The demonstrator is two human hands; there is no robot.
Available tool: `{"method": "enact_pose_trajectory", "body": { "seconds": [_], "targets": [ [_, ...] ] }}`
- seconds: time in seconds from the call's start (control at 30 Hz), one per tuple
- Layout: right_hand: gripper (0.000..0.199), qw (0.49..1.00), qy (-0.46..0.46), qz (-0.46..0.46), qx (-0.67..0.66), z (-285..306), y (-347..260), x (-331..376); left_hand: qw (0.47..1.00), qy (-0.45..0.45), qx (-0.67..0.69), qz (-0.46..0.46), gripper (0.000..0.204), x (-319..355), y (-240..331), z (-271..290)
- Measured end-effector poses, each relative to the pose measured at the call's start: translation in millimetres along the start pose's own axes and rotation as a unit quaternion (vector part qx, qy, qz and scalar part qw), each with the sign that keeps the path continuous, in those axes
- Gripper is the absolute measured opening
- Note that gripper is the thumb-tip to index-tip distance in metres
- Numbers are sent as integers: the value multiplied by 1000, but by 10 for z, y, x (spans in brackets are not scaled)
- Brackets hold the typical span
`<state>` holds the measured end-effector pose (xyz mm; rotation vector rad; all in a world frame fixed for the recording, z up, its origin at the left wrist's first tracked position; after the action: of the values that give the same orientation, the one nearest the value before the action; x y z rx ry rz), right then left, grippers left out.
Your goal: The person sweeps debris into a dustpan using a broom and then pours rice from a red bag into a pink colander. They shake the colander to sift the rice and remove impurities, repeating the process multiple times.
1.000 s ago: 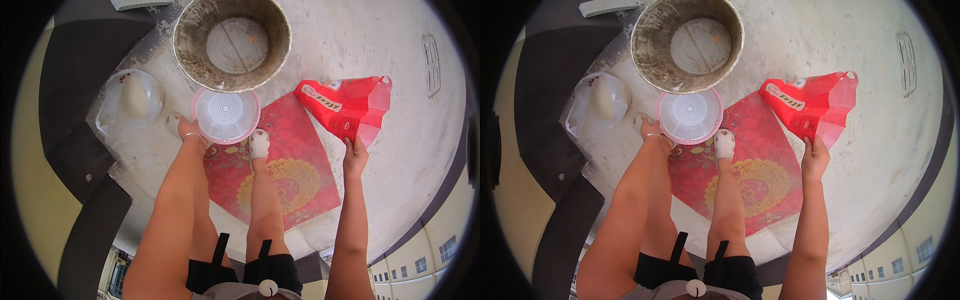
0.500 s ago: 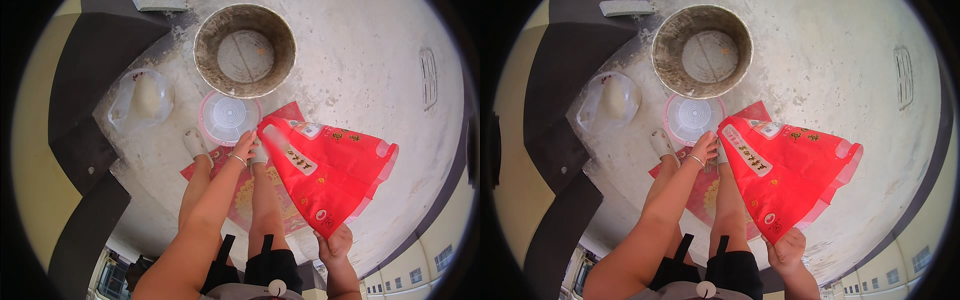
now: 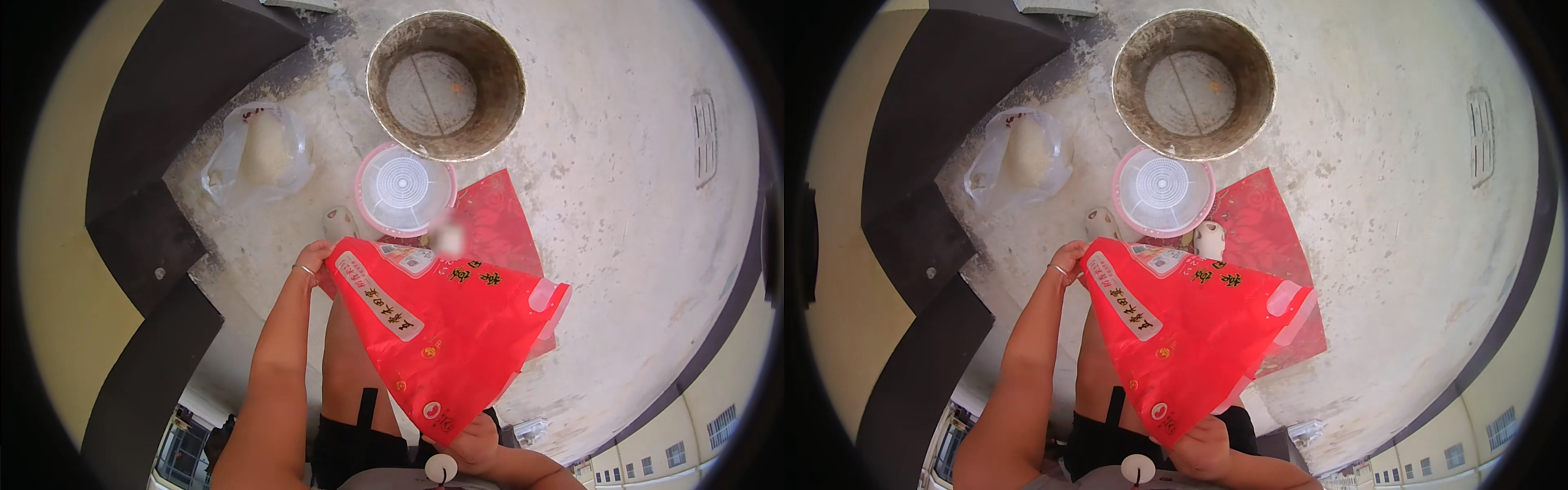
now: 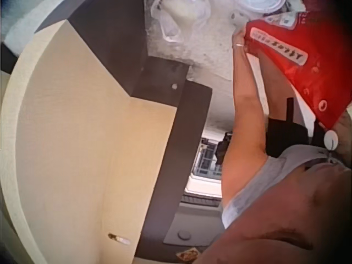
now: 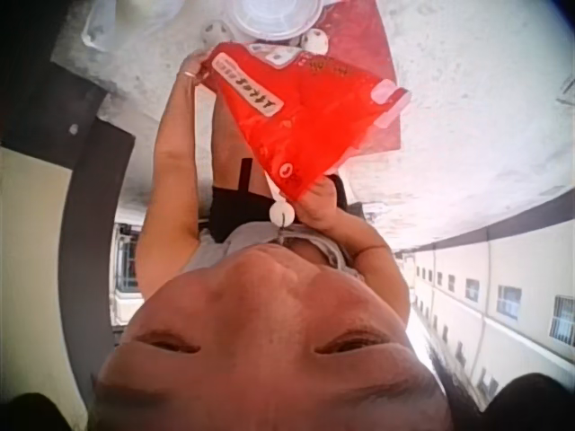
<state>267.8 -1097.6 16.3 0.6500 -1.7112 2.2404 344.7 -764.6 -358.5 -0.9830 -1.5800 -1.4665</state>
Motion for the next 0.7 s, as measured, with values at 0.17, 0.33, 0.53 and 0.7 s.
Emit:
{"method": "enact_pose_trajectory", "body": {
  "seconds": [0.17, 0.33, 0.53, 0.7],
  "targets": [
    [21, 997, 20, -69, -2, -143, 46, -5, 997, 46, 27, -58, 6, 245, 5, 723],
    [25, 1000, 12, 3, -12, -393, 150, -62, 999, 22, 15, -38, 11, 528, 189, 924],
    [18, 993, 80, -63, -62, -304, 168, -410, 998, -64, 15, 15, 27, 731, 531, 974],
    [17, 903, 135, -286, -291, -299, 1048, -333, 1000, -22, -7, -9, 22, 951, 619, 1296]
  ]
}}
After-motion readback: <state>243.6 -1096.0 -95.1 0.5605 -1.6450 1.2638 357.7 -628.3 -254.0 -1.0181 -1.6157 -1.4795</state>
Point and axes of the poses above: each hand's wrist, its own x-axis away from the middle knuckle, its own z-axis out of the back of the hand, y = z × x, the point moved 5 cm from there along -x, towards the middle knuckle, and after that the axes turned 13 degrees about -z, right-handed, at the moved point
